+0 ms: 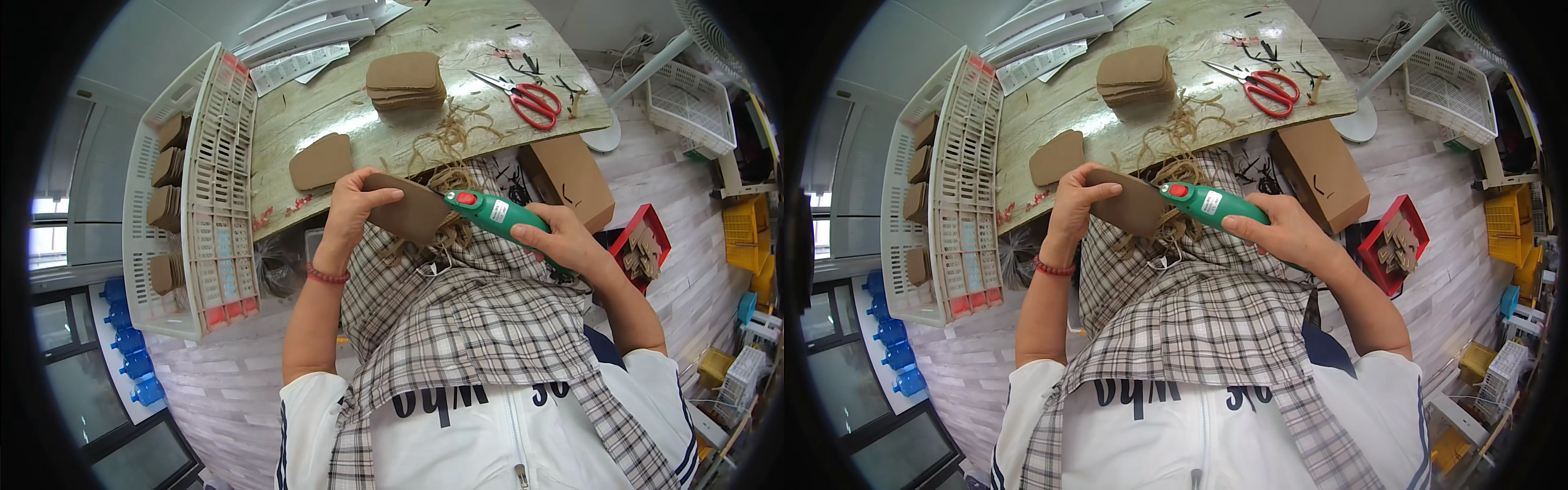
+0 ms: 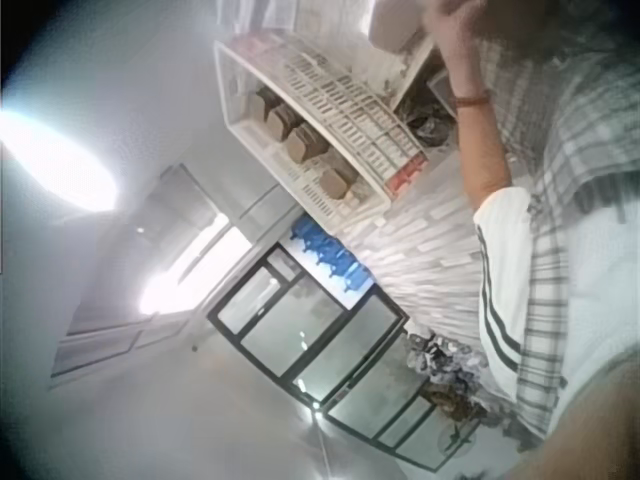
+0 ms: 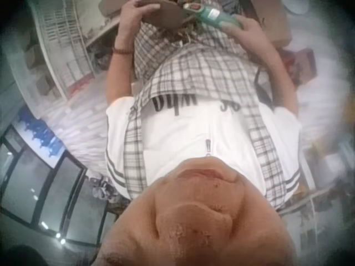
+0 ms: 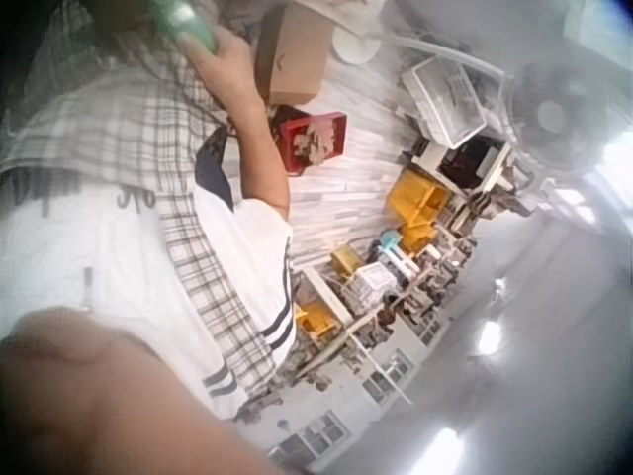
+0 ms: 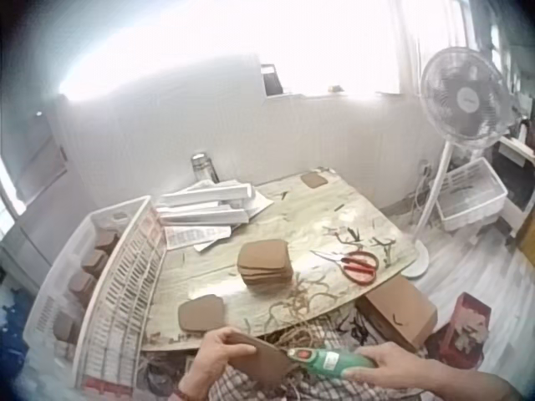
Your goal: The person uses a rotary tool to trim the edges of small rectangular cardboard pieces. They pick up each piece, smooth the edges with the tool, and place the finished pieces into a white basket.
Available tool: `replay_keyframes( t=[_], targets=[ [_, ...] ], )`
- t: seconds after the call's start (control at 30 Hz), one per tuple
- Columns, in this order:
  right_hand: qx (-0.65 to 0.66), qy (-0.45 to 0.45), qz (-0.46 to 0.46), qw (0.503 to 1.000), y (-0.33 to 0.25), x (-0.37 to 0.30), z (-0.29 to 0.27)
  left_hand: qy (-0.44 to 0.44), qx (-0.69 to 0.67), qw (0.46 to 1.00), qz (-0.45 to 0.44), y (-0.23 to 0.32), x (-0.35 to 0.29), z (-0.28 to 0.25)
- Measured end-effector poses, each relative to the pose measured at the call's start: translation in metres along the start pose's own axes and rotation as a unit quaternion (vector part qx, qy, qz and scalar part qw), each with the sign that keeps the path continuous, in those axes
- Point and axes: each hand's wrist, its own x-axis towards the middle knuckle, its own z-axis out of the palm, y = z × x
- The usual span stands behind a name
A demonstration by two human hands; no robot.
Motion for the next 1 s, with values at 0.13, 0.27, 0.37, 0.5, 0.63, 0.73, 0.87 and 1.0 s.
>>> replay_keyframes(
  t=[0.13,0.27,0.37,0.5,0.63,0.73,0.87,1.0],
  targets=[
    [-0.008,0.001,0.003,1.0,-0.003,0.001,0.003,-0.019,0.0,1.0,-0.021,0.003,-0.001,0.01],
    [-0.009,-0.005,0.006,1.0,-0.001,0.003,0.005,-0.052,0.016,0.998,-0.036,0.002,0.001,0.015],
    [-0.007,-0.006,0.001,1.0,-0.001,0.005,0.006,-0.073,0.026,0.996,-0.045,0.007,-0.001,0.022],
    [-0.018,-0.017,-0.004,1.0,-0.007,0.007,0.006,-0.103,0.086,0.989,-0.066,0.011,0.0,0.025],
    [0.018,-0.022,-0.024,0.999,-0.009,0.013,0.012,-0.132,0.087,0.983,-0.092,0.014,-0.001,0.031],
    [0.029,-0.026,-0.037,0.999,-0.008,0.022,0.019,-0.173,0.046,0.978,-0.107,0.011,0.001,0.029],
    [0.081,0.022,-0.04,0.996,0.005,0.023,0.018,0.003,0.092,0.996,-0.022,0.022,0.008,-0.035],
    [0.084,0.052,-0.027,0.995,0.019,0.015,0.011,0.117,0.113,0.986,0.021,0.03,0.038,-0.114]
  ],
)
